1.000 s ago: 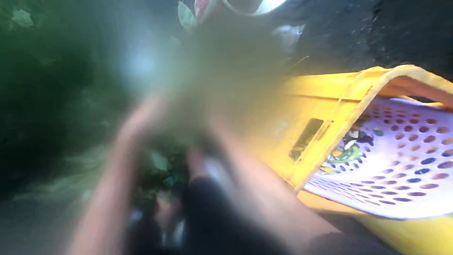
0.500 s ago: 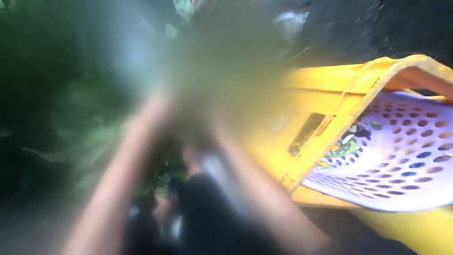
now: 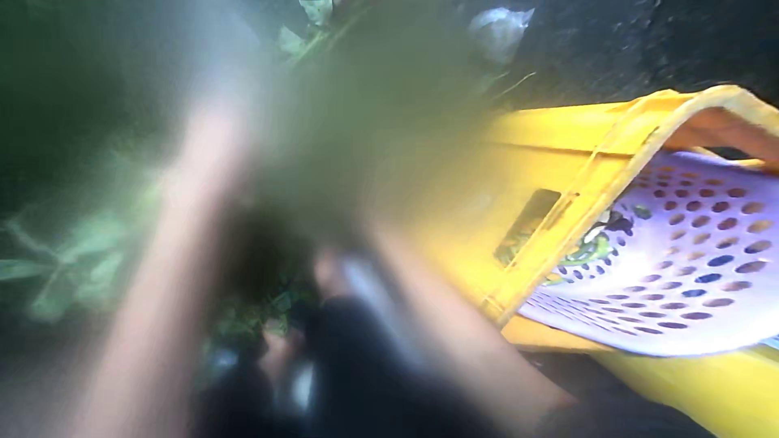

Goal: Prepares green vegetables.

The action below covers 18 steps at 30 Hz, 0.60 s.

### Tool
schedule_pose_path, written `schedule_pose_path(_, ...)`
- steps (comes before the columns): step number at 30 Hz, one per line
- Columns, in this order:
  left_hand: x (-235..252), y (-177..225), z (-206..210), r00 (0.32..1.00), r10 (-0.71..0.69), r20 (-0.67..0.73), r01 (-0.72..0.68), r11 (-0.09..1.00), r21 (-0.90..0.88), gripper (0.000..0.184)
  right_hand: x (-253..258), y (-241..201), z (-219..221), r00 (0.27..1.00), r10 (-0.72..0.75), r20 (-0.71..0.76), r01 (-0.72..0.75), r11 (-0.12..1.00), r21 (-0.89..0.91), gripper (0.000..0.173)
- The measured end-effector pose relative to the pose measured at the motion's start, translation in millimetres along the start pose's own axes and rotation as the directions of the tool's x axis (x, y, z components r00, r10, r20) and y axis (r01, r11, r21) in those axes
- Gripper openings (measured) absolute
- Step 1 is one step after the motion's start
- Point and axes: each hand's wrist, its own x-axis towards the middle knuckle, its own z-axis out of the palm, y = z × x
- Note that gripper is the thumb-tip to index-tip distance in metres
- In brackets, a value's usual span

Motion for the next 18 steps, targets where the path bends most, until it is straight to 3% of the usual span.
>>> schedule_pose_path(2,1.9,15.2,10.2,0.998,0.066,-0.026,-0.064,0.996,0.059,0.025,1.3,0.0,13.5,0.998,-0.015,-0.069,0.011,0.998,-0.056,0.04)
schedule_pose_path(4,11.7,21.6,56.8,0.968,0.204,-0.146,-0.196,0.978,0.066,0.027,3.2,-8.9,3.8,0.999,0.028,0.046,-0.026,0.998,-0.051,0.038)
schedule_pose_path(5,23.9,19.5,90.5,0.922,0.292,-0.256,-0.278,0.956,0.091,0.029,3.5,-8.5,4.3,0.998,0.034,0.062,-0.03,0.998,-0.058,0.039)
schedule_pose_path(6,33.5,22.4,112.7,0.904,0.332,-0.271,-0.316,0.943,0.101,0.03,1.8,-3.8,11.0,1.0,0.02,0.015,-0.019,0.998,-0.058,0.038)
schedule_pose_path(8,38.5,35.5,127.8,0.944,0.308,-0.114,-0.304,0.951,0.054,0.026,-15.0,10.4,20.6,0.996,-0.027,-0.085,0.019,0.996,-0.09,0.034)
schedule_pose_path(10,43.2,41.8,132.0,0.973,0.229,-0.003,-0.229,0.972,-0.05,0.025,-28.6,16.0,7.0,0.998,0.063,0.001,-0.062,0.994,-0.095,0.039)
schedule_pose_path(14,65.7,30.7,144.8,0.979,0.19,-0.074,-0.198,0.972,-0.129,0.035,-46.7,39.0,-12.4,0.982,0.175,0.064,-0.172,0.984,-0.049,0.043)
schedule_pose_path(18,74.3,32.8,140.1,0.983,0.18,-0.045,-0.183,0.98,-0.077,0.035,-59.5,36.0,-28.2,0.984,0.03,-0.174,-0.027,0.999,0.019,0.039)
